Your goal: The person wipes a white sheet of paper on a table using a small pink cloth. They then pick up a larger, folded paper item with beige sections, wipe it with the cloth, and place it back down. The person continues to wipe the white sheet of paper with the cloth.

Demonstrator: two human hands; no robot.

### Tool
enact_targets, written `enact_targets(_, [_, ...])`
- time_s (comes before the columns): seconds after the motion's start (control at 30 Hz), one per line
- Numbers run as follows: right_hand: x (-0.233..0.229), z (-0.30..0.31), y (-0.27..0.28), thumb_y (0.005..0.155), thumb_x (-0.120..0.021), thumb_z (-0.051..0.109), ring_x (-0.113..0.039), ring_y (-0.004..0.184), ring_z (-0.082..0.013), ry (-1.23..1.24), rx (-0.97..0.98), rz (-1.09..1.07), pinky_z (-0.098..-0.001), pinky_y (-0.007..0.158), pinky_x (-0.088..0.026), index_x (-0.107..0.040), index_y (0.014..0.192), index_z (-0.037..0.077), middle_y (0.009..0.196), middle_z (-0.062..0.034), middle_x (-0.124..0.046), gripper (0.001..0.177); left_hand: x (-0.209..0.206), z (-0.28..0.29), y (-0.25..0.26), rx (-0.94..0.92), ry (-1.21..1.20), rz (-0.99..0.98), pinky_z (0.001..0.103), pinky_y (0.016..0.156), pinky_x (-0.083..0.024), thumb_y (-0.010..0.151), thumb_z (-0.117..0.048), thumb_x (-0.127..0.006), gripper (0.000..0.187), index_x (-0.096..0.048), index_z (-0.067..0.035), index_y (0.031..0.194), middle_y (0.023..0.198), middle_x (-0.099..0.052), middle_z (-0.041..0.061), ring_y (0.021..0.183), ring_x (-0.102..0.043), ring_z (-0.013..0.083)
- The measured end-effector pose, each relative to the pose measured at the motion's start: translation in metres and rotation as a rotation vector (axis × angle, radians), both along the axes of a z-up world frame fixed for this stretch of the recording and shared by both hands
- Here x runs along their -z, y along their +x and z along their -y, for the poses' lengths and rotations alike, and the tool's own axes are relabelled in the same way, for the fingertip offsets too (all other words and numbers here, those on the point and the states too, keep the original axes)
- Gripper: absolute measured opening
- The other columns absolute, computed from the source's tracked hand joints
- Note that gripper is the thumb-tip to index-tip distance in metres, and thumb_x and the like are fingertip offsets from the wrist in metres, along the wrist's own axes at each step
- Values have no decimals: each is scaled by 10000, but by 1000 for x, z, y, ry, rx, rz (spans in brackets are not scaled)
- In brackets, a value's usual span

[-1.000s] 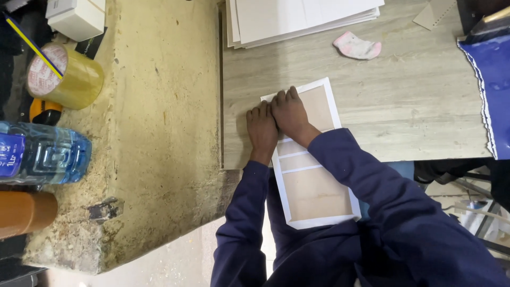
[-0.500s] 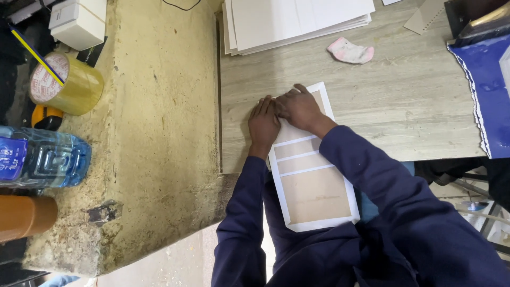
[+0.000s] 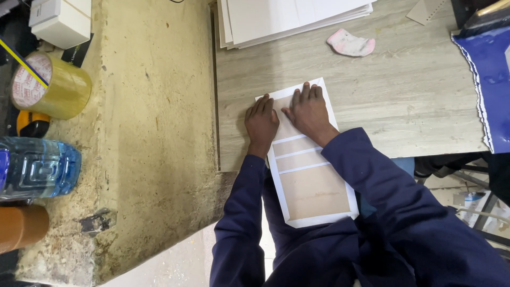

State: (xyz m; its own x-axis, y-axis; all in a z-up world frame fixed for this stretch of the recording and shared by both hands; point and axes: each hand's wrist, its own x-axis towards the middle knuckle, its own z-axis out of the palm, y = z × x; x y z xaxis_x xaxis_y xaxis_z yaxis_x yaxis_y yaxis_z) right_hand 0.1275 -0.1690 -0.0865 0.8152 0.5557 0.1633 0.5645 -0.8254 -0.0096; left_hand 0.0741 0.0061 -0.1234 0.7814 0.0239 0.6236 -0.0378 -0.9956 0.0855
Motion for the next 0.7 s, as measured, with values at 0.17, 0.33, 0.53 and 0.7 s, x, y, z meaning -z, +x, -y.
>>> enact_targets(0.17, [-4,27,30,1029,-633,597,-747,1178,-385,58,-135,-35,-539,1150,-407,-788,1273,111,1219,-208,-760,565,-5,0,3,6,24,-12,396,949,-573,928,-122,-718,235,-806,-128,1146,1241,-800,68,1172,-761,255])
enact_targets(0.33, [-68,44,21,925,-666,781,-363,1608,-403,151,38,-325,-515,1341,-215,-524,1573,-30,1673,-301,-453,1047,-1,1,2,18,22,-14,395,938,-571,928,-93,-733,233,-799,-113,1150,1240,-785,73,1178,-750,258])
enact_targets(0.53, [-36,45,12,1020,-514,792,-465,1562,-374,136,29,-160,-505,1359,-165,-593,1536,-36,1599,-265,-575,978,-1,-1,3,58,-24,-27,411,928,-574,908,-88,-752,231,-794,-103,1135,1221,-776,81,1176,-739,277])
enact_targets(0.7, [-30,38,6,1030,-528,757,-526,1509,-403,139,66,-59,-534,1351,-148,-646,1476,-46,1525,-275,-640,926,-2,-3,7,67,-20,-30,420,930,-568,908,-93,-755,265,-776,-124,1170,1197,-752,66,1163,-725,275])
